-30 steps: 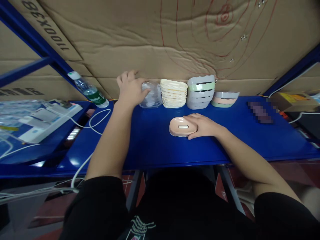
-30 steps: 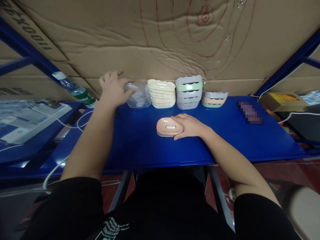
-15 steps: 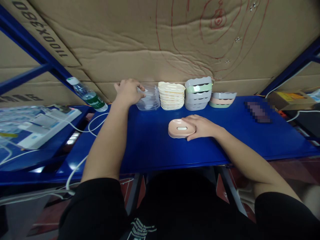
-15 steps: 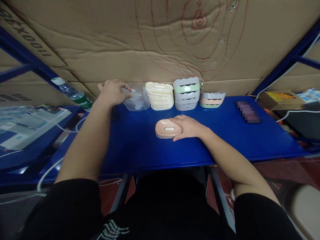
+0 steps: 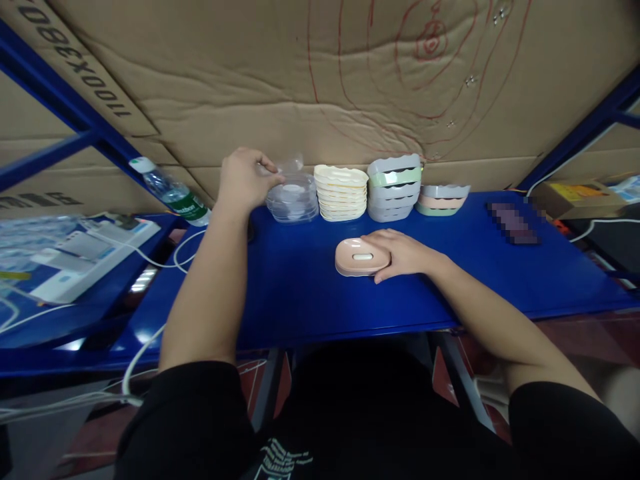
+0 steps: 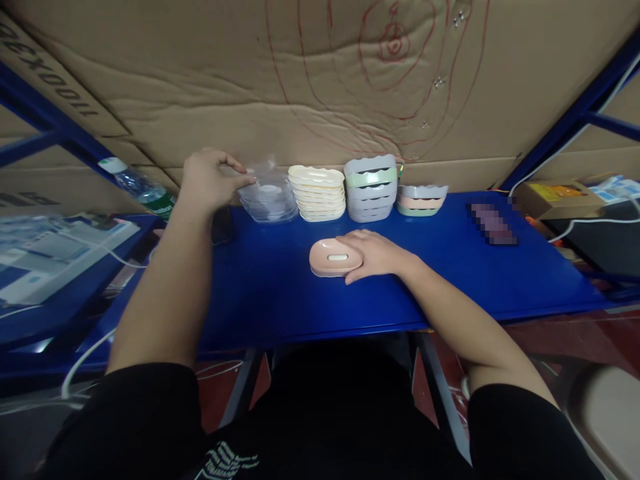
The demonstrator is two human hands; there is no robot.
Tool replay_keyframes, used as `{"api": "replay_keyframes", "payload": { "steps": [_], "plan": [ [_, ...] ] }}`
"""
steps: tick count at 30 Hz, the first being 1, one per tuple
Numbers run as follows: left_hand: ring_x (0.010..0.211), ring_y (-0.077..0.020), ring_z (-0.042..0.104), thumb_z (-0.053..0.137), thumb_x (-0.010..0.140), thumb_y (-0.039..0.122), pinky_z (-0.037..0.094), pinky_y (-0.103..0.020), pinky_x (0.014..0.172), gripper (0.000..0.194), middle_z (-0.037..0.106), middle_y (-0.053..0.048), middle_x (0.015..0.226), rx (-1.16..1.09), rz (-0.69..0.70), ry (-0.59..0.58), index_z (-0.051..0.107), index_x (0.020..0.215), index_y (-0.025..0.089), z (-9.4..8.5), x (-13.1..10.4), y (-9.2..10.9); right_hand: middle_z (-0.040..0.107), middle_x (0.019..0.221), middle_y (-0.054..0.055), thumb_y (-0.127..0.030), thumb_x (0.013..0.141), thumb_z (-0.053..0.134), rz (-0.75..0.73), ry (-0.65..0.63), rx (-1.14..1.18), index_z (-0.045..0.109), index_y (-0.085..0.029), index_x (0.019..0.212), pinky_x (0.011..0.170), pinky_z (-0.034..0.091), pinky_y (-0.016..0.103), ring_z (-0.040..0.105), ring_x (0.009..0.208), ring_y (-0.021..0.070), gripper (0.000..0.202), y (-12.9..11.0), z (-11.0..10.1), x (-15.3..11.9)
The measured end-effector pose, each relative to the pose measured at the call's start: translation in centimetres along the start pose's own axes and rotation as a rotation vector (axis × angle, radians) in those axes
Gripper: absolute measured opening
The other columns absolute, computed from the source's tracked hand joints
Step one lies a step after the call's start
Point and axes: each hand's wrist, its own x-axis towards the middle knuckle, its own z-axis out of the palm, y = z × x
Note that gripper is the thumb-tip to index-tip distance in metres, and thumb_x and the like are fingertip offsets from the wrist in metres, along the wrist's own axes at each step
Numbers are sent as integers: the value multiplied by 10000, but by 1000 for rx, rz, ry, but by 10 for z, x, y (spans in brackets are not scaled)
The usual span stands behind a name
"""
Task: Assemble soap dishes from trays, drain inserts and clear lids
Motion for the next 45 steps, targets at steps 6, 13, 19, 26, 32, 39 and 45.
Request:
{"api": "replay_keyframes", "payload": {
  "steps": [6,13,19,26,32,39,45],
  "plan": [
    [1194,-257,722,888,809,282,522,-516,1149,271,793,-17,1191,-352,240,335,619,815,250,12,-48,36,636,1611,190,-960,815,701,-15,273,-6,399,-264,1764,1218,499,684,615,1437,475,1215,-6,-6,0],
    [1198,-280,783,824,1001,412,528,-603,1199,222,840,-44,1202,-630,528,53,698,873,282,76,-146,97,209,1875,211,-831,878,751,96,427,-47,-383,-266,1717,1302,419,696,326,1689,485,1520,-28,4,10],
    [1361,-316,735,785,1022,496,467,-638,1294,210,757,-87,1481,-719,538,-225,783,1028,286,97,-165,89,122,1888,203,-814,791,857,12,374,-182,-431,-344,1680,1322,359,741,220,1712,533,1634,-23,7,7],
    [1436,-355,693,828,968,585,614,-568,1156,789,630,-131,1647,-1081,432,-550,487,1650,382,80,-164,79,222,1841,138,-794,941,708,-59,382,-164,-135,-424,1802,1312,401,705,325,1667,488,1260,-18,-1,3],
    [1409,-398,687,937,743,759,551,-612,1197,1342,556,-195,1689,-869,287,-514,186,1795,397,79,-129,42,491,1723,104,-749,921,724,16,352,-115,160,-419,1823,1259,455,697,519,1506,466,1114,-5,-9,-3],
    [1547,-470,550,1005,634,722,490,-638,1256,1251,489,-199,1747,-521,342,-630,495,1696,300,73,-124,27,640,1540,123,-777,884,767,-2,205,-54,463,-391,1735,1205,503,624,598,1393,421,983,-7,-1,1],
    [1587,-480,512,960,679,744,405,-658,1323,1217,542,-204,1715,-297,387,-743,515,1691,235,78,-130,35,648,1495,146,-829,869,764,-9,154,15,551,-334,1684,1200,528,583,621,1392,396,977,-11,5,3]
  ]
}}
